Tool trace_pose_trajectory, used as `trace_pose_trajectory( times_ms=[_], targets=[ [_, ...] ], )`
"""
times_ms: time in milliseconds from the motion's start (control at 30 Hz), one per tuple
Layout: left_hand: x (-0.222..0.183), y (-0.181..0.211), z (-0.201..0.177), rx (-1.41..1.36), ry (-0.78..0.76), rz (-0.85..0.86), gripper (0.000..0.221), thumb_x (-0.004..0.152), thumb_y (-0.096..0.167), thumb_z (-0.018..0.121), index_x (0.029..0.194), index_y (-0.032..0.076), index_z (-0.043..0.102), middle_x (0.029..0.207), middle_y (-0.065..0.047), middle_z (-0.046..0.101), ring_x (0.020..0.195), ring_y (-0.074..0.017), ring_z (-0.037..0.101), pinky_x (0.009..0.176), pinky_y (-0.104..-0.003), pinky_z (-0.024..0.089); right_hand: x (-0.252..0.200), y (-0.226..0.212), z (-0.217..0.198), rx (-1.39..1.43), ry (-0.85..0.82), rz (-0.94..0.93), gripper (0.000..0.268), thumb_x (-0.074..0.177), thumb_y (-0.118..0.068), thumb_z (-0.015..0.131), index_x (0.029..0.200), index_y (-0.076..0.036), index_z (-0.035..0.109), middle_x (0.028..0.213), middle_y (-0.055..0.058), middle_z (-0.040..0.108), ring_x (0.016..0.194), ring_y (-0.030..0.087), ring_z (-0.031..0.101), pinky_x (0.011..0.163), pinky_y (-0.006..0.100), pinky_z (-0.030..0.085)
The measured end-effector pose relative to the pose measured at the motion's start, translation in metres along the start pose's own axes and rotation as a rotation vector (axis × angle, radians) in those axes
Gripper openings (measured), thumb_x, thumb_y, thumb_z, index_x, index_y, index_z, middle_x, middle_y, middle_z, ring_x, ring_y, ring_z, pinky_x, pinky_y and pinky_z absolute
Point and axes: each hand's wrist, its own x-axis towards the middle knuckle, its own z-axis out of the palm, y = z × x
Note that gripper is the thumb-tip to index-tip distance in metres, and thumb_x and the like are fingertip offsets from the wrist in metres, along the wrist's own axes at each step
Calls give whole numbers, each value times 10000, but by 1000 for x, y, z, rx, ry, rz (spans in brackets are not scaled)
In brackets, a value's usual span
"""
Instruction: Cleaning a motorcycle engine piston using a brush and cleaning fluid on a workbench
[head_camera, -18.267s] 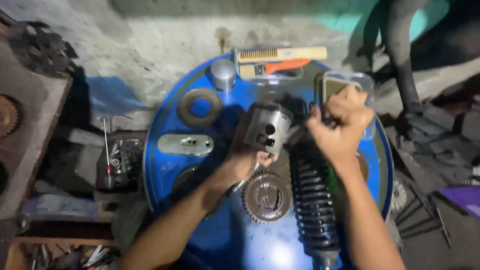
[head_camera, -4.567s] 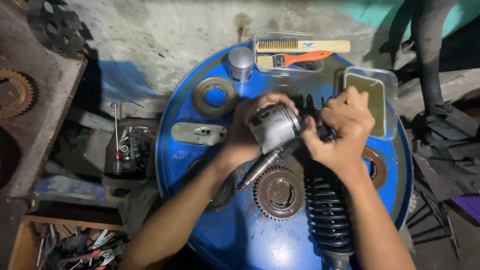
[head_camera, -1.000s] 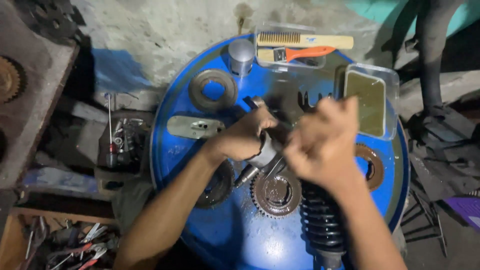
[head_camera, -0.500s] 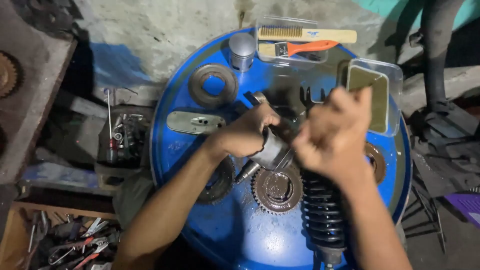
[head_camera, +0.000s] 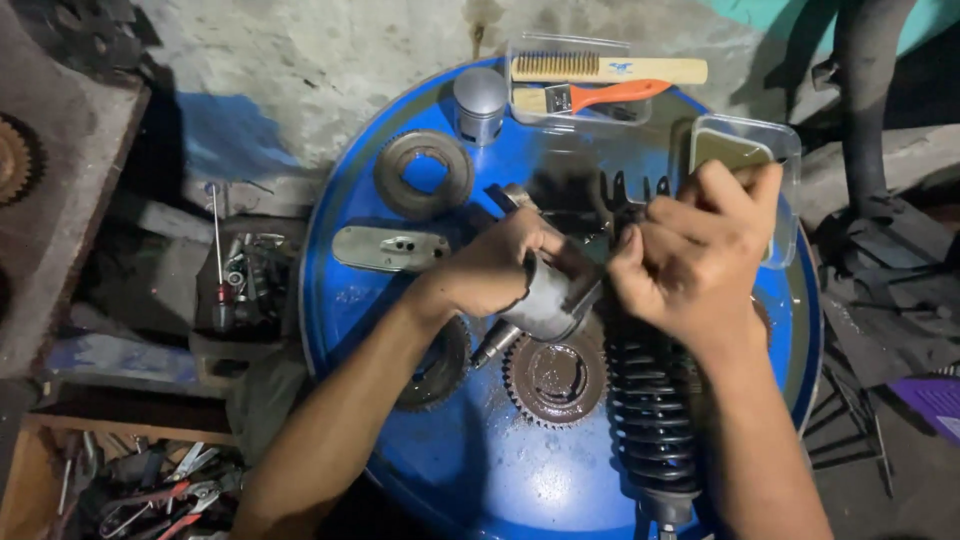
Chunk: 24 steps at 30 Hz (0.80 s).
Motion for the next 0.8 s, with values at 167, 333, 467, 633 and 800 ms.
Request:
trace_pose_trajectory(
  times_ms=[167,333,467,633,800],
  targets=[
    [0,18,-4,136,73,72,135,839,17,762,938,22,853,970,-94,881,796,-127,788,623,-259,610,4,-27,11,133,3,-83,410,1021,-187,551,643,-152,397,582,-36,363,765,252,381,747,467,266],
    [-2,12,-3,126,61,131,330,793,-81,588,962,44,842,1051,-34,854,941,-82,736,766,-240,586,10,-30,1,87,18,-53,460,1074,-157,558,635,-136,422,615,-32,374,740,263,371,781,467,262],
    [10,-12,-5,111,129,247,211,838,12,753,1007,59,870,1046,-71,883,883,-95,789,760,-244,611,9,-29,3,91,-21,-64,464,1085,-201,528,649,-167,372,594,-23,336,754,253,392,783,477,257],
    [-7,24,-6,123,77,83,254,825,-35,648,953,39,854,997,-42,862,845,-94,757,675,-240,592,12,-31,2,69,24,-68,480,1100,-166,561,639,-144,427,628,-49,458,751,273,409,779,464,263],
    [0,11,-1,101,71,128,215,889,-5,769,1075,34,870,1127,-74,876,980,-107,790,858,-246,634,-2,-6,2,-53,44,-25,364,1047,-183,514,717,-164,363,616,3,302,830,281,373,827,474,314]
  ],
)
